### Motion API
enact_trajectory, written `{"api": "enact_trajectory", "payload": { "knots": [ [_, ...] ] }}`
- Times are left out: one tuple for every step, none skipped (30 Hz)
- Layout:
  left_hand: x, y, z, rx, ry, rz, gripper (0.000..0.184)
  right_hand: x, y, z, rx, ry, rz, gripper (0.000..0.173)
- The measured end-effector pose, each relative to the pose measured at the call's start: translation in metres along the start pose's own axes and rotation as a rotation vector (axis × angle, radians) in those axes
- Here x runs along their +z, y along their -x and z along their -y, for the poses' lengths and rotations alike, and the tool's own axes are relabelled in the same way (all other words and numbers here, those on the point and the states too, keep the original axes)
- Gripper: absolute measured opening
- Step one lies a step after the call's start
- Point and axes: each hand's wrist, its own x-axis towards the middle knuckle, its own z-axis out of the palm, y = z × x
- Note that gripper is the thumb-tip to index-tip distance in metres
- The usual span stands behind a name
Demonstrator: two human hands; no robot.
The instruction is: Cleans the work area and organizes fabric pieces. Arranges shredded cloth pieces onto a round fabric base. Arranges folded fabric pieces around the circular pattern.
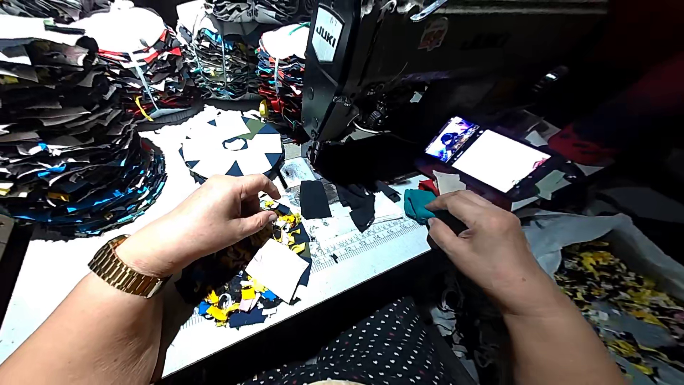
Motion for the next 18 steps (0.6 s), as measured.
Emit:
{"api": "enact_trajectory", "payload": {
  "knots": [
    [0.0,0.0,0.001,-0.001,-0.002,0.009,0.022,-0.002,0.002,0.0,0.028,-0.04,-0.007,0.02],
    [-0.001,-0.001,0.002,0.007,-0.013,0.016,0.023,-0.004,0.003,0.0,0.069,-0.087,-0.017,0.02],
    [-0.001,-0.001,0.003,0.012,-0.015,0.021,0.023,-0.005,0.004,0.0,0.12,-0.142,-0.029,0.019],
    [-0.001,-0.001,0.003,0.015,-0.013,0.023,0.023,-0.008,0.004,0.0,0.177,-0.205,-0.036,0.019],
    [-0.001,-0.001,0.002,0.018,-0.015,0.022,0.022,-0.01,0.003,-0.001,0.231,-0.271,-0.038,0.021],
    [-0.001,-0.001,0.0,0.013,-0.016,0.022,0.022,-0.012,0.002,-0.003,0.282,-0.347,-0.05,0.025],
    [0.0,0.0,-0.003,0.002,-0.011,0.018,0.02,-0.013,0.0,-0.006,0.334,-0.434,-0.06,0.029],
    [0.0,0.0,-0.004,-0.004,-0.019,0.014,0.02,-0.014,-0.001,-0.01,0.39,-0.522,-0.077,0.032],
    [0.0,0.0,-0.005,-0.01,-0.026,0.011,0.019,-0.014,-0.003,-0.012,0.463,-0.613,-0.101,0.034],
    [0.0,0.0,-0.005,-0.015,-0.028,0.013,0.02,-0.014,-0.005,-0.015,0.541,-0.705,-0.126,0.034],
    [0.0,0.0,-0.005,-0.015,-0.032,0.013,0.02,-0.014,-0.007,-0.016,0.613,-0.789,-0.15,0.035],
    [0.0,-0.001,-0.005,-0.016,-0.032,0.015,0.02,-0.015,-0.009,-0.018,0.667,-0.862,-0.171,0.036],
    [0.0,-0.001,-0.004,-0.019,-0.03,0.015,0.02,-0.015,-0.01,-0.02,0.717,-0.921,-0.189,0.035],
    [0.0,0.0,-0.005,-0.03,-0.024,0.018,0.02,-0.015,-0.011,-0.022,0.764,-0.969,-0.203,0.033],
    [0.0,0.0,-0.005,-0.042,-0.022,0.021,0.02,-0.016,-0.012,-0.024,0.812,-1.011,-0.215,0.031],
    [0.0,0.0,-0.004,-0.052,-0.015,0.027,0.02,-0.016,-0.012,-0.024,0.85,-1.042,-0.233,0.029],
    [0.001,0.0,-0.005,-0.056,-0.015,0.033,0.021,-0.017,-0.013,-0.022,0.882,-1.048,-0.253,0.031],
    [0.001,-0.001,-0.005,-0.061,-0.018,0.04,0.021,-0.018,-0.014,-0.019,0.887,-1.014,-0.255,0.037]
  ]
}}
